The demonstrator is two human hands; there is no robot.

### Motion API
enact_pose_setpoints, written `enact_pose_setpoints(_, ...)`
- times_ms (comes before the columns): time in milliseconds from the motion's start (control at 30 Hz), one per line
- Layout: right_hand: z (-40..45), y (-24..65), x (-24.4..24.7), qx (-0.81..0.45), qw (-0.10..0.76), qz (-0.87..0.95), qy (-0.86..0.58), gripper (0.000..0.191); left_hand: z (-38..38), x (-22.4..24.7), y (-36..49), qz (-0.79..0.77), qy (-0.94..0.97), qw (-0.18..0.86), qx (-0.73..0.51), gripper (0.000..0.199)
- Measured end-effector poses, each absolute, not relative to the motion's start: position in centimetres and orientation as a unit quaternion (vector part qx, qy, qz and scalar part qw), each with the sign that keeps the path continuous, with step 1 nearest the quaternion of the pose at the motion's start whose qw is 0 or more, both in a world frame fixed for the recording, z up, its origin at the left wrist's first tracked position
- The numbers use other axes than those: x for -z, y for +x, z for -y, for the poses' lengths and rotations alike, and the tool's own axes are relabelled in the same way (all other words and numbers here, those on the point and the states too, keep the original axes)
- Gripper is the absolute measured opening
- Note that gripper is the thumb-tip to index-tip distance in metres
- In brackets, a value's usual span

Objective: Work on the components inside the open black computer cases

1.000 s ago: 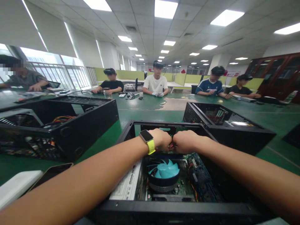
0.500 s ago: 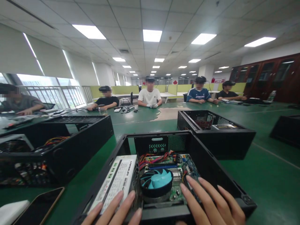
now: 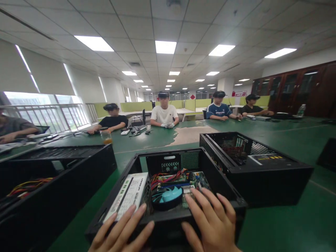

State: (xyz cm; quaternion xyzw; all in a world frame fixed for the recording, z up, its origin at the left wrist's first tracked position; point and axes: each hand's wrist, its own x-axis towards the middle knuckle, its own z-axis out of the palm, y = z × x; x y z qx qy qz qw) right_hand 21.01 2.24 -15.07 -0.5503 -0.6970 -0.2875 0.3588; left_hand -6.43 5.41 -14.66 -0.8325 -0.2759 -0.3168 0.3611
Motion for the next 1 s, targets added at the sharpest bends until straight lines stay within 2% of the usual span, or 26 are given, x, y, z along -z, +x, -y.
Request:
enact_pose_setpoints(67,-8.6,21.7,13.2,0.223,0.307,0.72,-0.581,0.05,-10.5,12.7,-3.9,0.312,-0.847,0.324,0.285,0.056)
enact_pose_setpoints(100,-11.8,22.1,12.0,0.189,0.279,0.706,-0.623,0.054,-13.0,11.5,-2.1,0.337,-0.86,0.303,0.235,0.062)
enact_pose_setpoints(167,-17.2,22.5,9.5,0.143,0.237,0.645,-0.712,0.062,-17.0,9.4,1.6,0.413,-0.846,0.262,0.211,0.07)
enact_pose_setpoints(267,-21.0,22.9,6.2,0.16,0.197,0.644,-0.722,0.063,-19.5,7.5,5.8,0.413,-0.853,0.223,0.229,0.073)
enact_pose_setpoints(367,-20.5,24.9,4.0,0.182,0.163,0.656,-0.714,0.059,-18.7,8.7,6.9,0.373,-0.88,0.189,0.227,0.069)
enact_pose_setpoints(433,-19.5,27.6,3.2,0.158,0.128,0.614,-0.762,0.063,-17.8,10.7,6.2,0.399,-0.877,0.157,0.219,0.065)
enact_pose_setpoints(567,-18.2,33.5,3.3,-0.03,0.042,0.543,-0.838,0.08,-16.5,14.2,3.9,0.449,-0.868,0.098,0.188,0.059)
enact_pose_setpoints(667,-17.3,35.9,4.4,-0.148,0.053,0.552,-0.819,0.086,-15.8,15.0,2.8,0.45,-0.873,0.076,0.174,0.054)
enact_pose_setpoints(767,-16.2,36.2,5.2,-0.157,0.093,0.551,-0.814,0.086,-14.8,14.6,2.3,0.436,-0.88,0.073,0.172,0.05)
enact_pose_setpoints(1000,-13.2,33.9,4.4,-0.154,0.103,0.543,-0.819,0.063,-11.9,11.5,1.6,0.353,-0.906,0.075,0.22,0.041)
